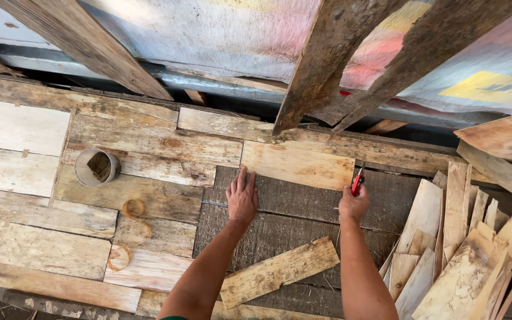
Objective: Fitting and trimming thin wood planks for floor or wall cladding using a utility knife.
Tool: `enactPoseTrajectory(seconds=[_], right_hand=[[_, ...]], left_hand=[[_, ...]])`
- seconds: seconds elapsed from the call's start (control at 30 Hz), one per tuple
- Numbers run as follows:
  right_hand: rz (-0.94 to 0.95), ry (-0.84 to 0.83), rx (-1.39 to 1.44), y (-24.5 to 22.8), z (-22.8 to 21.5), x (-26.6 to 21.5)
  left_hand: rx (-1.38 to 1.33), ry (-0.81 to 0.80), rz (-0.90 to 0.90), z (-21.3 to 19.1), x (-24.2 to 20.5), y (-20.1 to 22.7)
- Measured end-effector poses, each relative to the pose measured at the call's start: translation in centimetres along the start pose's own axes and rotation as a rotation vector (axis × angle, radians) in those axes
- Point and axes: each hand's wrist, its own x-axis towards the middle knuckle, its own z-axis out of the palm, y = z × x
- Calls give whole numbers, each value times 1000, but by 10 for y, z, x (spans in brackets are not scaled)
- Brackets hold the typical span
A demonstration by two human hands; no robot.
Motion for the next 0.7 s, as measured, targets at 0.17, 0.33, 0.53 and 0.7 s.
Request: enactPoseTrajectory(seconds=[0.17,0.33,0.53,0.7], right_hand=[[-47,45,-243,-3,0,-3],[-60,31,-247,1,-1,-2],[-36,6,-258,-16,-3,-10],[-18,-17,-386,-37,-5,-18]], left_hand=[[43,3,33,-4,-3,2],[37,2,32,-9,-5,4],[58,-13,33,-5,-3,2],[105,-54,31,-1,0,0]])
